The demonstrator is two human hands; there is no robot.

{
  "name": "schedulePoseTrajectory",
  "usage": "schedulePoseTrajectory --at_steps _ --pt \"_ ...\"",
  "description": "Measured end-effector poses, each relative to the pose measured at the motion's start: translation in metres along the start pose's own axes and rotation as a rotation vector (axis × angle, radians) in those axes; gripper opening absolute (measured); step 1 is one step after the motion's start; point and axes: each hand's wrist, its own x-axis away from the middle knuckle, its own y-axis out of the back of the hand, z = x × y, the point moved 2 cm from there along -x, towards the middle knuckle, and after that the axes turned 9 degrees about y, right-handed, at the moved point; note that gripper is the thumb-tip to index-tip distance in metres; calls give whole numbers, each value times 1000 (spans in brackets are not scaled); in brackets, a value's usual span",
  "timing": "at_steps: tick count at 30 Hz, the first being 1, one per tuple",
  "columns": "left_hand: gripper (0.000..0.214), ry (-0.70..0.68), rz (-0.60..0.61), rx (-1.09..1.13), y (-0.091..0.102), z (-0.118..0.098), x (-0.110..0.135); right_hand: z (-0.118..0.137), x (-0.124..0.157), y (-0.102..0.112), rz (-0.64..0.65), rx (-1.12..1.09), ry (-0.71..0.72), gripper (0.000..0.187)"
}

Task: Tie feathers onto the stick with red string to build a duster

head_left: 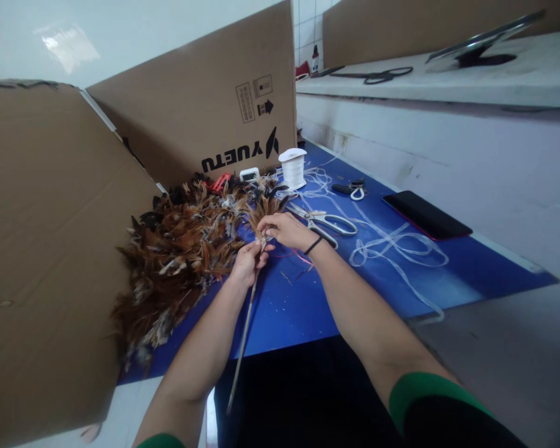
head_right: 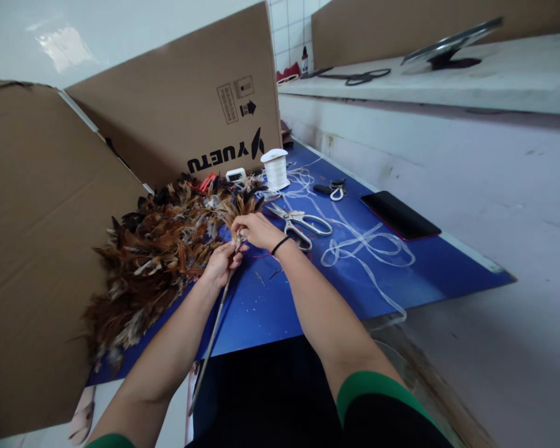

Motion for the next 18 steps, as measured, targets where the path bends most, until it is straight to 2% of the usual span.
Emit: schedulePoseTrajectory --at_steps 18 --pt "8 61 39 105 -3 -3 5 4 -2 -7 16 143 87 24"
